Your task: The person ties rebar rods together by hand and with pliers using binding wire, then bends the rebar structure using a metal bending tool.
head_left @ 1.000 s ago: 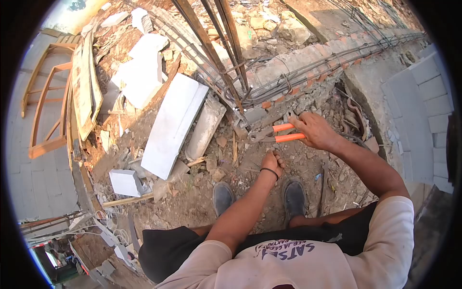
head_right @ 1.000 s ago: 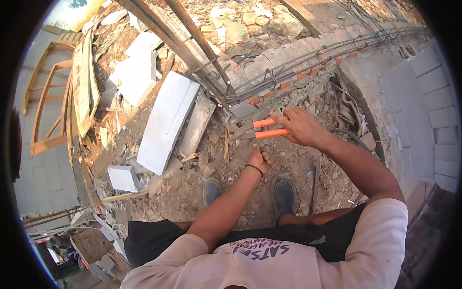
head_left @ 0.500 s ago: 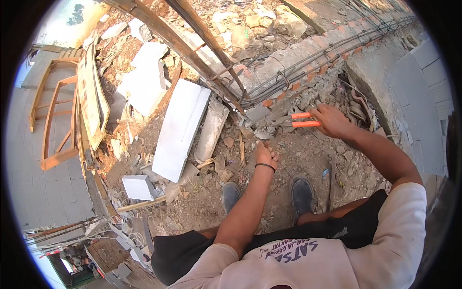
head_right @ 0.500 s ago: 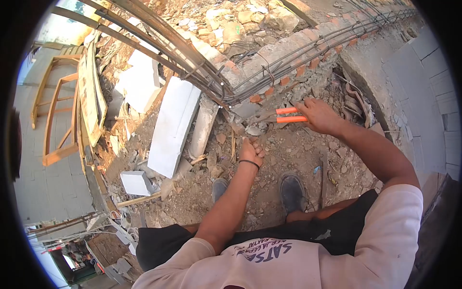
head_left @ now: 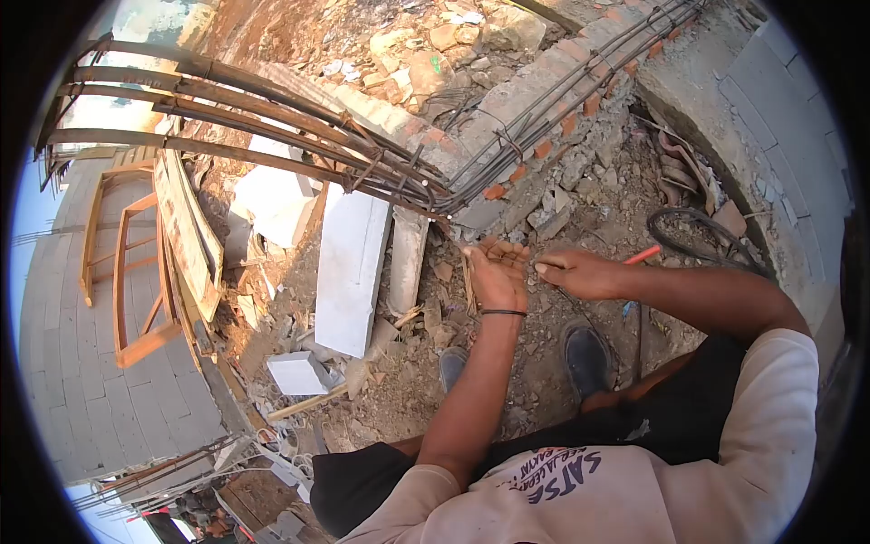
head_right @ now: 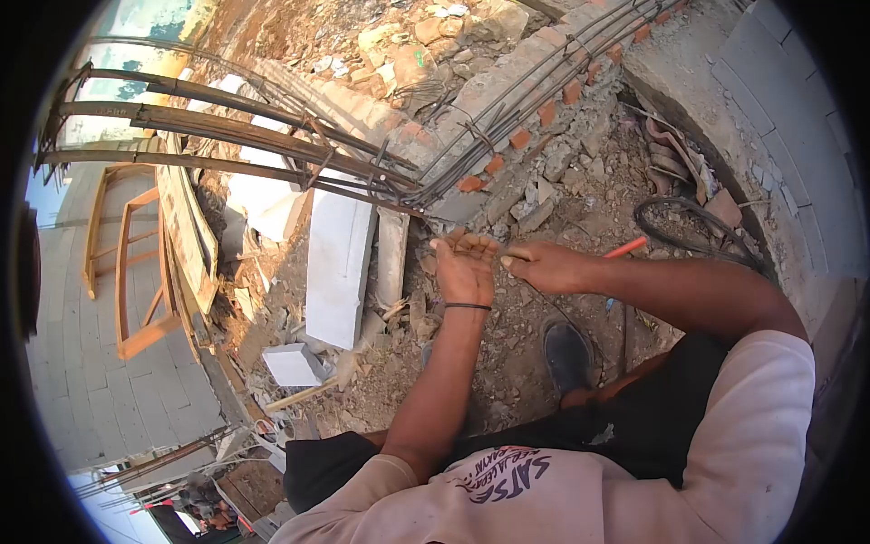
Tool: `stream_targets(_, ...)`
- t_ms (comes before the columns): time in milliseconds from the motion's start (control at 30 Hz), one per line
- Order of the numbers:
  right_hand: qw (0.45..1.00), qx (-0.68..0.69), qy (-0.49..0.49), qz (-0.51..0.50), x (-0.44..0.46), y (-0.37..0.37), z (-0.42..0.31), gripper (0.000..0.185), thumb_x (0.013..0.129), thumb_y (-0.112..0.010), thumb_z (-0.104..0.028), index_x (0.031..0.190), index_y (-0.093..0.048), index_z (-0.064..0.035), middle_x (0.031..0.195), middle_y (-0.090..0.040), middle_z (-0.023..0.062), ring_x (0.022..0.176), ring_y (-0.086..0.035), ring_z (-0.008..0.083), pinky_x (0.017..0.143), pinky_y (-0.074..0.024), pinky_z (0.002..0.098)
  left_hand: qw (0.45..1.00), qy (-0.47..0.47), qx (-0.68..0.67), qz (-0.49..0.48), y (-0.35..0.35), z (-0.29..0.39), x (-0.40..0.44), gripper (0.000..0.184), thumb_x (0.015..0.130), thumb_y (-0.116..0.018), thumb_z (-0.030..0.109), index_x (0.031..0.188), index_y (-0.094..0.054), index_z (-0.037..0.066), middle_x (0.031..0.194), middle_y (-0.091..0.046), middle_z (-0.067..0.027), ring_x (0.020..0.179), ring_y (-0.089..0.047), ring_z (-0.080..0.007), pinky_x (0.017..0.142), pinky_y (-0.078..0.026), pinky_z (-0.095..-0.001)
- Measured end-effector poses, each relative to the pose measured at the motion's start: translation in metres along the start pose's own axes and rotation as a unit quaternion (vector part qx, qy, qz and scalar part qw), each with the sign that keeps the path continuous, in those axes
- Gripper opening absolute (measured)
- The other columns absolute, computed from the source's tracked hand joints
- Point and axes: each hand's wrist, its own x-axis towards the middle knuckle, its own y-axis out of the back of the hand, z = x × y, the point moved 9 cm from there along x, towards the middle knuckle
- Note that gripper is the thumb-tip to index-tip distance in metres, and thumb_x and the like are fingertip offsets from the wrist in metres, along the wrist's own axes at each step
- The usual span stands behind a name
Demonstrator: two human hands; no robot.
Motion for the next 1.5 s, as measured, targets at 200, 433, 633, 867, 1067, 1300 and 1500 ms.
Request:
stream_targets(200, 0.973, 0.221, -0.004, 0.064, 0.043, -0.001, -0.037, 0.024, 0.103, -0.049, -0.021, 0.110, -0.060, -0.0012, 0.087, -0.062, 0.0023, 0.073, -0.052, 0.0141, 0.067, -0.0447, 0.0336, 0.988, -0.054, 0.132, -0.051, -0.015, 0.042, 0.007, 0.057, 0.105, -0.033, 0.053, 0.118, -0.052, 0.001, 0.111, -0.062, -0.0147, 0.106, -0.056, -0.0238, 0.089, -0.046, -0.0409)
stream_targets(433, 0.969, -0.003, 0.109, 0.221, 0.054, 0.083, -0.047, 0.017, 0.097, -0.055, -0.016, 0.097, -0.061, 0.0003, 0.078, -0.060, 0.0121, 0.072, -0.057, 0.0220, 0.069, -0.0458, 0.0391, 0.746, -0.066, 0.656, -0.096, 0.006, 0.134, 0.026, 0.052, 0.098, -0.060, 0.041, 0.123, -0.055, -0.004, 0.103, -0.065, -0.0139, 0.083, -0.065, -0.0176, 0.069, -0.053, -0.0305)
stream_targets(633, 0.961, -0.039, 0.110, 0.253, 0.050, 0.094, -0.062, 0.019, 0.096, -0.053, -0.014, 0.104, -0.063, -0.0005, 0.092, -0.065, 0.0170, 0.083, -0.062, 0.0318, 0.075, -0.0479, 0.0438, 0.674, -0.214, 0.686, -0.172, -0.066, 0.196, 0.049, 0.040, 0.088, -0.073, 0.023, 0.110, -0.062, -0.008, 0.102, -0.067, -0.0127, 0.072, -0.061, -0.0103, 0.062, -0.051, -0.0271)
stream_targets(867, 0.977, -0.038, 0.012, 0.210, 0.047, 0.078, -0.082, 0.025, 0.099, -0.047, -0.013, 0.112, -0.063, 0.0010, 0.109, -0.069, 0.0196, 0.100, -0.066, 0.0333, 0.085, -0.0503, 0.0430, 0.675, -0.193, 0.659, -0.270, -0.075, 0.186, 0.056, 0.039, 0.086, -0.077, 0.029, 0.102, -0.067, -0.006, 0.094, -0.070, -0.0139, 0.090, -0.064, -0.0204, 0.081, -0.051, -0.0372)
stream_targets(1067, 0.962, -0.041, 0.036, 0.266, 0.060, 0.058, -0.098, 0.025, 0.099, -0.049, -0.014, 0.113, -0.063, 0.0009, 0.103, -0.069, 0.0152, 0.097, -0.066, 0.0298, 0.086, -0.0499, 0.0413, 0.630, -0.225, 0.683, -0.292, -0.057, 0.191, 0.078, 0.048, 0.085, -0.075, 0.042, 0.099, -0.061, -0.003, 0.082, -0.067, -0.0169, 0.075, -0.063, -0.0224, 0.068, -0.049, -0.0392)
stream_targets(1300, 0.949, -0.075, 0.062, 0.300, 0.071, 0.051, -0.104, 0.018, 0.101, -0.051, -0.015, 0.102, -0.060, 0.0008, 0.078, -0.051, 0.0022, 0.072, -0.042, 0.0091, 0.066, -0.0405, 0.0322, 0.632, -0.161, 0.660, -0.371, -0.036, 0.232, 0.088, 0.034, 0.090, -0.061, 0.018, 0.115, -0.063, -0.006, 0.091, -0.070, -0.0166, 0.079, -0.069, -0.0217, 0.074, -0.054, -0.0349)
stream_targets(1500, 0.940, -0.096, -0.003, 0.328, 0.063, 0.025, -0.114, 0.020, 0.100, -0.052, -0.016, 0.100, -0.059, 0.0030, 0.075, -0.051, 0.0032, 0.073, -0.044, 0.0098, 0.068, -0.0417, 0.0323, 0.692, -0.165, 0.577, -0.401, -0.015, 0.229, 0.117, 0.039, 0.092, -0.060, 0.020, 0.121, -0.058, -0.006, 0.098, -0.068, -0.0120, 0.078, -0.065, -0.0150, 0.071, -0.053, -0.0294)
